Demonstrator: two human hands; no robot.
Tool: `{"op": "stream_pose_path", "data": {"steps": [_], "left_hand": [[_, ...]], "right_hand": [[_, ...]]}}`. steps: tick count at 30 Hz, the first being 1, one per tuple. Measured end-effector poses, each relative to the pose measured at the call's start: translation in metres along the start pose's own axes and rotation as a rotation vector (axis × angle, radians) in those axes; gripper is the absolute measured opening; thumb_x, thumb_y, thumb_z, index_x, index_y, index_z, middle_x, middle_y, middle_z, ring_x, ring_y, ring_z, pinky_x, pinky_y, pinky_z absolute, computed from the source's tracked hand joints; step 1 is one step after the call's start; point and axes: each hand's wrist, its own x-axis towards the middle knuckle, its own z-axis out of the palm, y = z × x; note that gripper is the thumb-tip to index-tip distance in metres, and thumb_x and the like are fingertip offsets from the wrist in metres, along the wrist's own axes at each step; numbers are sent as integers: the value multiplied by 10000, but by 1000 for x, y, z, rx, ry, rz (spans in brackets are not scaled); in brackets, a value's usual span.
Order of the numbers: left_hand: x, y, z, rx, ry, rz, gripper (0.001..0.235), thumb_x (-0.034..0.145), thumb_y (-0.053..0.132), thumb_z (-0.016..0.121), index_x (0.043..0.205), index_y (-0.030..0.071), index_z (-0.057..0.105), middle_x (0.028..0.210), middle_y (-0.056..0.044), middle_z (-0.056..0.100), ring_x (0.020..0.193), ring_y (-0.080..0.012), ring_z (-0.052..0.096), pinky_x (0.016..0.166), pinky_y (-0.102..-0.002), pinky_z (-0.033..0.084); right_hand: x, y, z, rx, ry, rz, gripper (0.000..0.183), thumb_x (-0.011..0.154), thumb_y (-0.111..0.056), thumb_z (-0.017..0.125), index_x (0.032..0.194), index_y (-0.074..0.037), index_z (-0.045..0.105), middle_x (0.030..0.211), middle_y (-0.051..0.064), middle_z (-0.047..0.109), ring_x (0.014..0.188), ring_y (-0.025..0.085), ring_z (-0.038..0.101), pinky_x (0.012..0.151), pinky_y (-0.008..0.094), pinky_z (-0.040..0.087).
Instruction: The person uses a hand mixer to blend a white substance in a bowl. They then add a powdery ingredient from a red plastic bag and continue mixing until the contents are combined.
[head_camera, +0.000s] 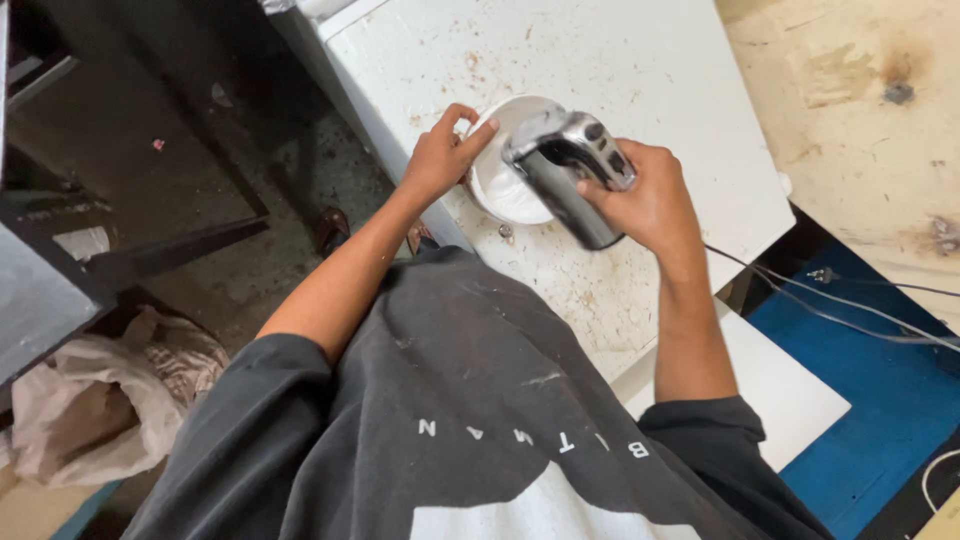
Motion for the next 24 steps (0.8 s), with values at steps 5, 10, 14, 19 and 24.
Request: {"op": "stream_pose_path", "data": {"steps": [5,10,14,19,24], "left_hand": [[-3,0,-3,34,12,5,523,923,587,620,1190,139,582,564,-38,626,488,-148,648,446,-292,476],[-1,1,1,15,22,-17,501,929,578,617,1164,137,608,566,-37,620,481,-138,636,431,-291,451],[-1,0,3,10,25,3,494,943,566,618,1167,127,597,565,-53,620,479,-142,629,429,-286,459],[-3,0,2,15,18,-4,495,935,568,604,1191,145,577,594,-41,664,494,-132,679,428,-270,502],[-6,1,3,24,35,-2,497,920,563,626,1189,147,595,572,-38,645,477,-143,661,413,-269,455]], "right_hand": [[5,0,-25,-59,19,131,360,708,-144,875,1029,-22,768,847,162,759,732,222,718,713,350,539],[12,-3,1,-60,102,36,336,737,-129,842,1050,-27,770,876,160,762,753,219,735,722,337,556],[14,5,9,16,-71,6,275,790,-160,791,1045,-60,764,893,126,775,780,210,754,704,338,591],[13,20,-28,-140,-190,170,338,734,-214,867,1011,-51,764,880,147,766,767,239,738,700,377,572],[1,25,-45,-144,-51,248,353,701,-170,884,1012,-39,781,831,165,758,728,269,714,668,371,525]]}}
